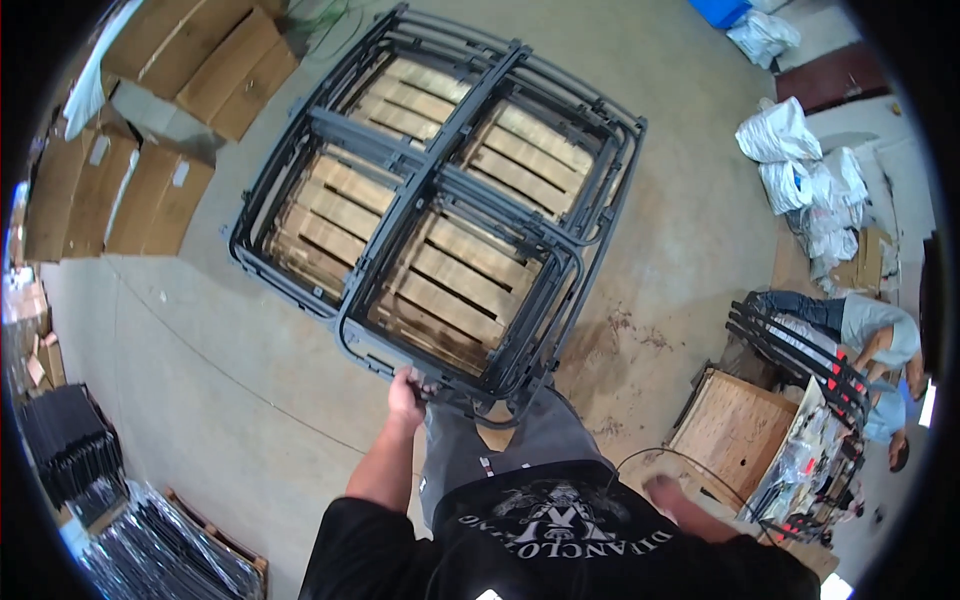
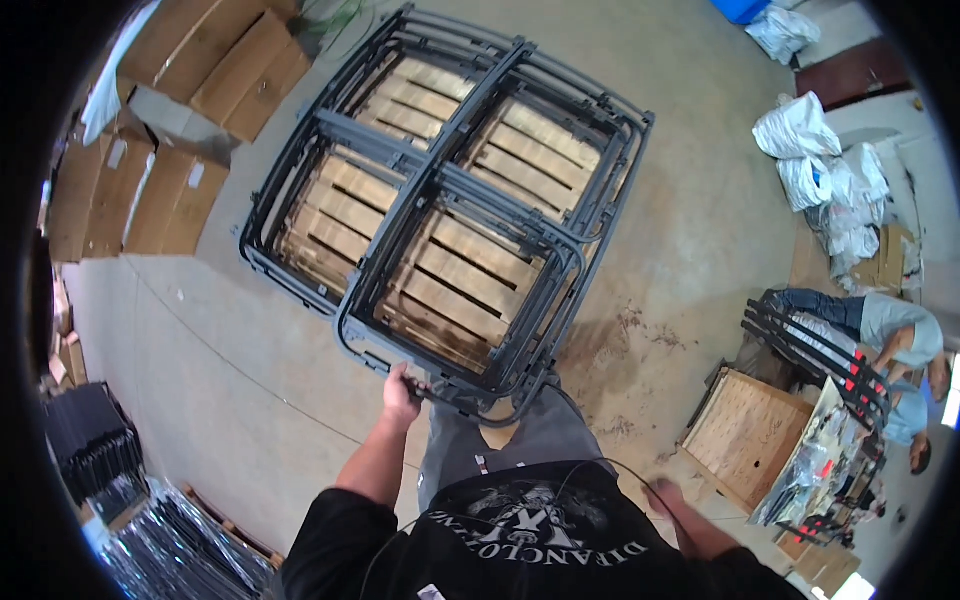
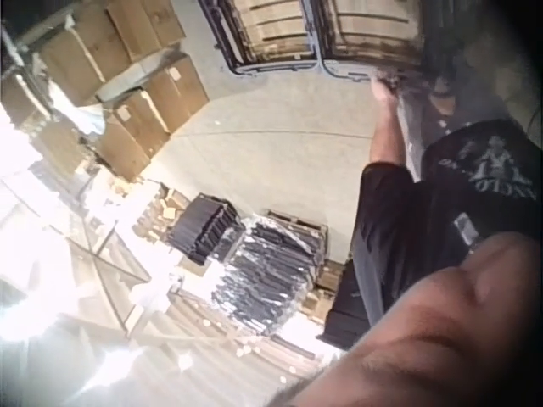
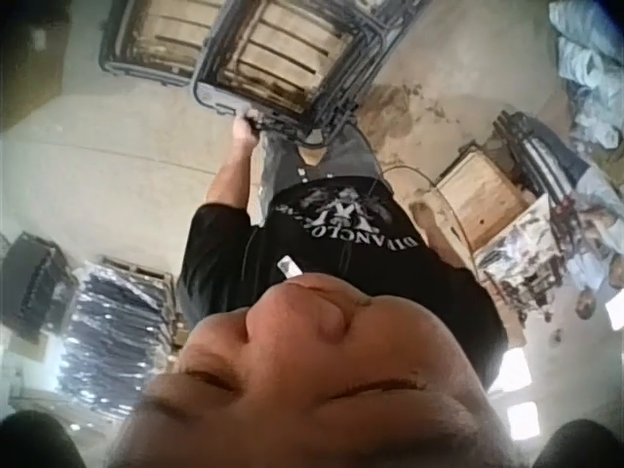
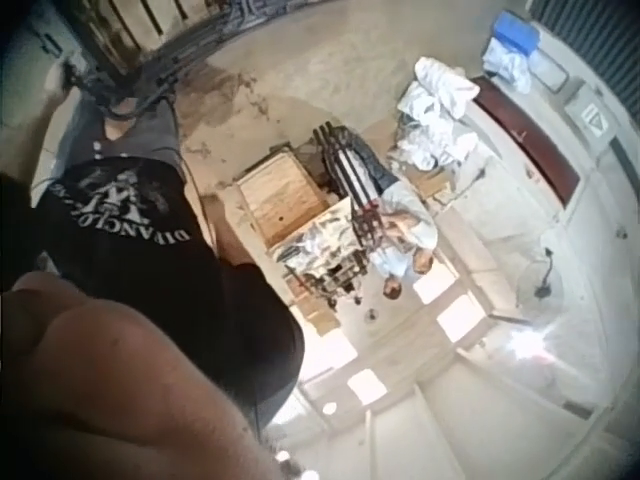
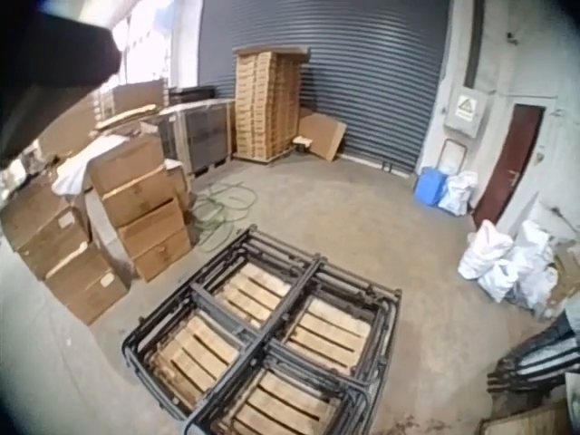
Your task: Assembling components of a metal frame on a workbench.
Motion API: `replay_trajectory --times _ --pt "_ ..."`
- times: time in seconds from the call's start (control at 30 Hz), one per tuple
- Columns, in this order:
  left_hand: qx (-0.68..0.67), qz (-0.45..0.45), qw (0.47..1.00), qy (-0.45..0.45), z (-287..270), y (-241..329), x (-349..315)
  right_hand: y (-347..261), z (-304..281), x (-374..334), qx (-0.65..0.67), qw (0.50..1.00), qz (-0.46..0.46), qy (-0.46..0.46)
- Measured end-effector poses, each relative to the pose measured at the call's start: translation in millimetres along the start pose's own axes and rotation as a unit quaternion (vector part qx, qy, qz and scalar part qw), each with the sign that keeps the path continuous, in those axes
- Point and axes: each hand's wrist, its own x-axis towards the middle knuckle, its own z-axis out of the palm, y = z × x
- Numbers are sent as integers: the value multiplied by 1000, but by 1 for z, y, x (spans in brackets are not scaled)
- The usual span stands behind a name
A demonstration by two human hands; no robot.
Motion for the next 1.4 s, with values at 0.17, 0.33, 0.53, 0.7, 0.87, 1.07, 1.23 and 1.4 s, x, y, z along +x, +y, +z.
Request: replay_trajectory --times 0.17,0.33,0.53,0.7,0.87,1.07,1.23,1.4 --pt "-79 26 982 -170 89 41 -158 -173 -111 87 588 799 -50 118" --pt "-100 59 919 -377 182 57 -269 -260 -230 67 724 689 -43 -3" --pt "14 108 903 -415 308 25 -369 -180 -280 49 785 613 -81 -46" --pt "210 105 854 -464 411 -61 -436 -121 -223 101 866 490 -80 -65" --pt "425 98 712 -551 478 -166 -489 -110 -171 61 893 438 -86 -59" --pt "458 37 630 -625 463 -240 -556 -64 -127 -17 934 313 -162 -62" --pt "494 95 610 -612 392 -263 -597 -57 -44 -86 958 285 7 -3" --pt "514 19 589 -624 291 -292 -614 -55 125 -113 955 207 29 208"
